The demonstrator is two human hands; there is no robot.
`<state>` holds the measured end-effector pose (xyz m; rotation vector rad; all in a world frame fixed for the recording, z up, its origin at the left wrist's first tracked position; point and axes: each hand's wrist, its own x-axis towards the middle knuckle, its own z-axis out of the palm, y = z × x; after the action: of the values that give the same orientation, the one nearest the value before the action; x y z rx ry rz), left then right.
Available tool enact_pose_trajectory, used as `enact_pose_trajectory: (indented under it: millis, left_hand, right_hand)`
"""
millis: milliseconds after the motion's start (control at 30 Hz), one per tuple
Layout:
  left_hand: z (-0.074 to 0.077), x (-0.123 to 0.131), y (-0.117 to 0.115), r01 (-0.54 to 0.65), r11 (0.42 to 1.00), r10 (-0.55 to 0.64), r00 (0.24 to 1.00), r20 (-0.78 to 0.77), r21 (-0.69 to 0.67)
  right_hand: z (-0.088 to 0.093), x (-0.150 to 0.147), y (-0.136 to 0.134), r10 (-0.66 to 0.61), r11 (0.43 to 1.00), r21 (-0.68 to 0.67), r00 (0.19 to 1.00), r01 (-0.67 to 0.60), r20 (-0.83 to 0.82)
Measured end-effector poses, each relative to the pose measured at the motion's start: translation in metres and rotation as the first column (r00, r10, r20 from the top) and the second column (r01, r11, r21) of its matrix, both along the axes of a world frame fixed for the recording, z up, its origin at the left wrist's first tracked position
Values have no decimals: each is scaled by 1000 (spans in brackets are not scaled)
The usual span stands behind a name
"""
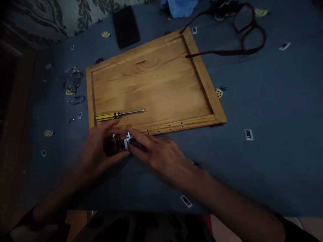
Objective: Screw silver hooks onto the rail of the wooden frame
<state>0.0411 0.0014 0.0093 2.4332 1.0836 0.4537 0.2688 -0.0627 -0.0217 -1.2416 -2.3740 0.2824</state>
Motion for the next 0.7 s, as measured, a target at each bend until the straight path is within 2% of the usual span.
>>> enact_pose_trajectory:
  millis: [267, 533, 700]
  left_hand:
    - [-1, 1, 0, -5, 1000, 5, 1000, 7, -15]
    - [-6, 1, 2, 0, 1000, 1, 999, 33, -13]
    - [0, -2, 9, 43, 997, -38, 996, 80, -59]
  right_hand:
    - [-6, 1, 1, 21, 999, -44, 1000, -20, 16]
    - [-9, 1, 2, 22, 995, 98, 1000, -20, -20]
    - [-16, 2, 6, 0, 982, 188, 999, 6, -33]
